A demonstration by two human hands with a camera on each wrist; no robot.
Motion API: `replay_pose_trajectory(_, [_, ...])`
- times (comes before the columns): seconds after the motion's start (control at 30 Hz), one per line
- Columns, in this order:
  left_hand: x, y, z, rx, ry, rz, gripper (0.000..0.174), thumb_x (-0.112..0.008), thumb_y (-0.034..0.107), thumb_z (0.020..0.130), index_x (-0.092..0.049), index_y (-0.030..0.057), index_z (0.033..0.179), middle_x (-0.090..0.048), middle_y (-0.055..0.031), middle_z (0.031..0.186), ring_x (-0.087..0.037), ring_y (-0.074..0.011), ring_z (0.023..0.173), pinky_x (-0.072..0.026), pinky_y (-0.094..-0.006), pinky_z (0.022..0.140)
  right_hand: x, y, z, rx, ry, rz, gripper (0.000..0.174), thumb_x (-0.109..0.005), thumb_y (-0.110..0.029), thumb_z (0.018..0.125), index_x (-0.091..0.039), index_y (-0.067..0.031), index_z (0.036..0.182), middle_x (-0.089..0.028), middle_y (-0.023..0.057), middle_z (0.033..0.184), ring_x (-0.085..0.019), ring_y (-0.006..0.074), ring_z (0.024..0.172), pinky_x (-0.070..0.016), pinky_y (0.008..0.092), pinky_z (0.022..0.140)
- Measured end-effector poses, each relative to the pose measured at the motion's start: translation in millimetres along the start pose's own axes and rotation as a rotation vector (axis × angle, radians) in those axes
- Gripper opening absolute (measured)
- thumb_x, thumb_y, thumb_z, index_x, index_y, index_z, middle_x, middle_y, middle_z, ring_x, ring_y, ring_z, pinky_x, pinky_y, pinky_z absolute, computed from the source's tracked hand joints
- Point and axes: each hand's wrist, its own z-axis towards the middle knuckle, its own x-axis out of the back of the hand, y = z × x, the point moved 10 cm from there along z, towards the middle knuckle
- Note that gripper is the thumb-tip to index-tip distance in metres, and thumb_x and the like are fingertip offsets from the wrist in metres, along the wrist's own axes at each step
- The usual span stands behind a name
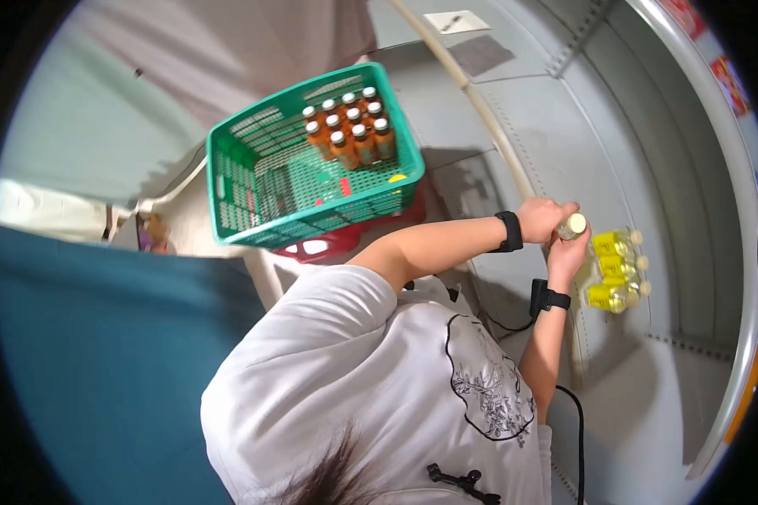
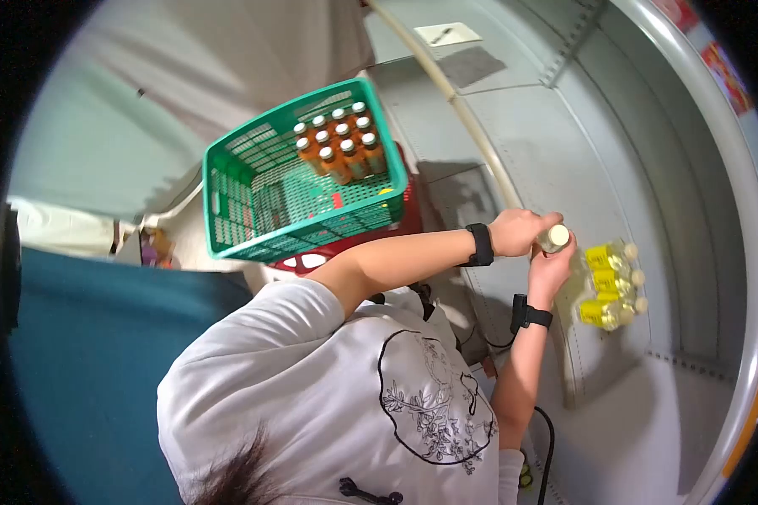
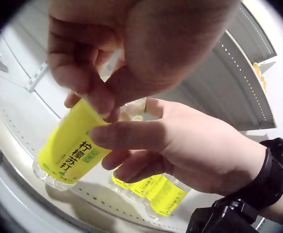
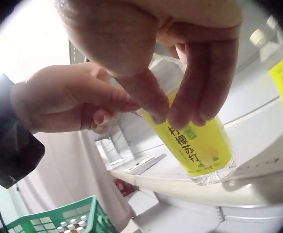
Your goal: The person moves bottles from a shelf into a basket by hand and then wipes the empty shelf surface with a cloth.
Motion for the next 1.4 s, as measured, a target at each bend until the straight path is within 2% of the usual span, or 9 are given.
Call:
replay_pose_trajectory(0.07, [27.6, -13.5, -17.5, 0.077, 0.008, 0.033, 0.051, -0.063, 0.009, 0.065, -0.043, 0.0114, 0.112, -0.061, -0.0143, 0.07, -0.06, -0.0338, 0.068, -0.0457, -0.0421, 0.054, -20.6, -25.8, -4.5, 0.047, -0.053, 0.096, 0.058, -0.069, -0.015, 0.07, -0.039, -0.013, 0.12, -0.063, 0.0154, 0.09, -0.06, 0.0323, 0.088, -0.0473, 0.0386, 0.074])
replay_pose_trajectory(0.13, [47.3, -29.9, -33.7, 0.153, 0.021, 0.071, 0.052, -0.065, 0.009, 0.064, -0.044, 0.0116, 0.112, -0.061, -0.0142, 0.069, -0.06, -0.0331, 0.067, -0.0462, -0.0414, 0.054, -59.3, -27.4, -11.3, -0.164, -0.323, 0.168, 0.058, -0.07, -0.017, 0.07, -0.04, -0.0131, 0.12, -0.062, 0.0161, 0.094, -0.06, 0.0309, 0.092, -0.0471, 0.0383, 0.076])
replay_pose_trajectory(0.23, [72.4, -52.4, -57.3, 0.239, 0.098, 0.082, 0.052, -0.066, 0.012, 0.064, -0.044, 0.0118, 0.112, -0.061, -0.0148, 0.068, -0.06, -0.0339, 0.066, -0.0464, -0.0418, 0.054, -87.3, -51.2, -16.0, -0.03, -0.357, 0.02, 0.06, -0.071, -0.019, 0.07, -0.039, -0.0123, 0.12, -0.063, 0.0162, 0.094, -0.06, 0.0302, 0.092, -0.0471, 0.0384, 0.076])
replay_pose_trajectory(0.43, [126.8, -91.6, -108.7, 0.394, 0.282, 0.14, 0.05, -0.065, 0.015, 0.065, -0.046, 0.0116, 0.111, -0.061, -0.0159, 0.07, -0.06, -0.0346, 0.067, -0.0469, -0.0431, 0.057, -148.8, -107.0, -32.5, 0.169, -0.503, 0.076, 0.061, -0.072, -0.021, 0.069, -0.039, -0.0142, 0.121, -0.062, 0.0157, 0.098, -0.06, 0.0319, 0.092, -0.0468, 0.039, 0.076])
replay_pose_trajectory(0.57, [176.0, -110.6, -147.4, 0.457, 0.373, 0.135, 0.052, -0.066, 0.013, 0.064, -0.046, 0.0108, 0.112, -0.061, -0.0167, 0.07, -0.06, -0.0354, 0.068, -0.0466, -0.0434, 0.057, -175.4, -174.0, -56.4, 0.299, -0.576, 0.061, 0.061, -0.071, -0.024, 0.069, -0.039, -0.0124, 0.12, -0.061, 0.0149, 0.1, -0.059, 0.0319, 0.094, -0.0464, 0.0388, 0.077])
replay_pose_trajectory(0.6, [188.0, -115.6, -159.3, 0.462, 0.415, 0.137, 0.053, -0.066, 0.012, 0.064, -0.046, 0.0105, 0.113, -0.061, -0.0172, 0.07, -0.06, -0.0357, 0.068, -0.0462, -0.0436, 0.057, -175.8, -198.7, -65.5, 0.419, -0.527, 0.091, 0.061, -0.071, -0.024, 0.069, -0.04, -0.0125, 0.12, -0.061, 0.0148, 0.1, -0.059, 0.0318, 0.094, -0.0463, 0.0388, 0.077])
replay_pose_trajectory(1.03, [352.7, -231.2, -349.2, 0.736, 0.54, 0.131, 0.051, -0.065, 0.011, 0.065, -0.046, 0.0126, 0.112, -0.061, -0.0161, 0.073, -0.06, -0.0344, 0.071, -0.046, -0.0444, 0.059, -341.2, -379.1, -208.1, 0.512, -0.822, 0.161, 0.056, -0.069, -0.021, 0.071, -0.041, -0.012, 0.119, -0.06, 0.0161, 0.103, -0.058, 0.0315, 0.097, -0.046, 0.0382, 0.079])
replay_pose_trajectory(1.3, [390.1, -317.3, -455.8, 0.881, 0.523, 0.15, 0.052, -0.061, 0.005, 0.065, -0.044, 0.0116, 0.114, -0.061, -0.0174, 0.073, -0.059, -0.0359, 0.072, -0.0452, -0.0459, 0.06, -452.6, -424.5, -304.1, 0.495, -1.031, 0.112, 0.055, -0.066, -0.016, 0.072, -0.038, -0.0127, 0.119, -0.059, 0.0199, 0.101, -0.055, 0.0371, 0.096, -0.0459, 0.0429, 0.076])
replay_pose_trajectory(1.4, [389.2, -347.3, -496.2, 0.964, 0.548, 0.123, 0.049, -0.064, 0.007, 0.066, -0.045, 0.0158, 0.11, -0.061, -0.0173, 0.074, -0.059, -0.0364, 0.073, -0.045, -0.0465, 0.061, -488.4, -419.8, -338.7, 0.554, -1.056, 0.042, 0.055, -0.062, -0.014, 0.073, -0.036, -0.0138, 0.121, -0.06, 0.0225, 0.089, -0.057, 0.0399, 0.085, -0.046, 0.0468, 0.07])
